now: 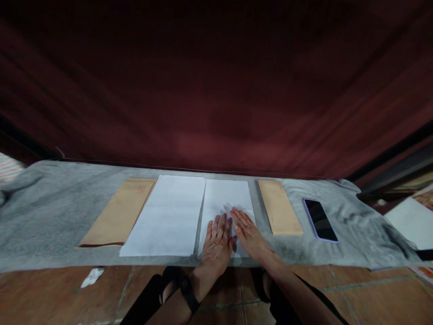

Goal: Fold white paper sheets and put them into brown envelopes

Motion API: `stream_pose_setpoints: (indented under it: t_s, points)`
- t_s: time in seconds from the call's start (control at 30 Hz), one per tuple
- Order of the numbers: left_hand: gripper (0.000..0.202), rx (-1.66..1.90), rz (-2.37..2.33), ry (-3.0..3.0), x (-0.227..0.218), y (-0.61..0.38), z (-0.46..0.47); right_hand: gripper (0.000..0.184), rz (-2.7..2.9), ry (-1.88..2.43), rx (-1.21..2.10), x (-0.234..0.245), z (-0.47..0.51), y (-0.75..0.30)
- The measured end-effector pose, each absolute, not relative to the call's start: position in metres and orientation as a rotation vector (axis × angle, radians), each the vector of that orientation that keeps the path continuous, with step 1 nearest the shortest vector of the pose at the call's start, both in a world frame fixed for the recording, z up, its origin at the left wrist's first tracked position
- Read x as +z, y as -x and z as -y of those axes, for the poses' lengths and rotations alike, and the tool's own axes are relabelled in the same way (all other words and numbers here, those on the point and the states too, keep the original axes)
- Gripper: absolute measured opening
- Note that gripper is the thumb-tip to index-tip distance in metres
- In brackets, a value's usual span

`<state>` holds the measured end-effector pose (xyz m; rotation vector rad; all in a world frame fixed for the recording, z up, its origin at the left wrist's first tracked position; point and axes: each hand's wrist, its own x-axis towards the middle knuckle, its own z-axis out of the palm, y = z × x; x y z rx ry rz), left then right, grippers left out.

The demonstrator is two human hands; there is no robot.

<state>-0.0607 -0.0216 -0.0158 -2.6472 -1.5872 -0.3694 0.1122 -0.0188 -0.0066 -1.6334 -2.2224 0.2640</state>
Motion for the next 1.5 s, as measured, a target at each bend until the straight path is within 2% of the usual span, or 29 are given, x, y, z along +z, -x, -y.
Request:
stream_pose_setpoints:
  t_s: [0.13, 0.27, 0.57, 0.87, 1.0, 1.23, 1.5]
  points:
    - [0.059, -0.331, 1.550, 2.677, -0.021, 0.060, 0.022, 0.055, 2.402, 1.476, 0.525, 0.006, 0.004, -0.103]
    - [0.056, -0.307, 1.607, 2.685, -0.019, 0.059, 0.023, 0.057, 2.499, 1.457, 0.615, 0.011, -0.017, -0.099]
    - [0.063, -0.291, 1.721, 2.676, -0.021, 0.053, 0.024, 0.051, 2.729, 1.372, 0.419, 0.008, -0.098, -0.092]
    - [0.062, -0.400, 1.689, 2.642, -0.026, 0.055, 0.024, 0.050, 2.622, 1.527, 0.224, 0.003, -0.155, -0.085]
    - [0.063, -0.411, 1.692, 2.628, -0.023, 0.054, 0.025, 0.055, 2.609, 1.495, 0.251, 0.007, -0.150, -0.077]
    - [0.064, -0.306, 1.726, 2.744, -0.015, 0.057, 0.025, 0.052, 2.854, 0.992, 0.463, 0.010, -0.094, -0.069]
    - [0.064, -0.389, 1.668, 2.690, -0.019, 0.058, 0.025, 0.051, 2.814, 1.195, 0.375, 0.005, -0.130, -0.060]
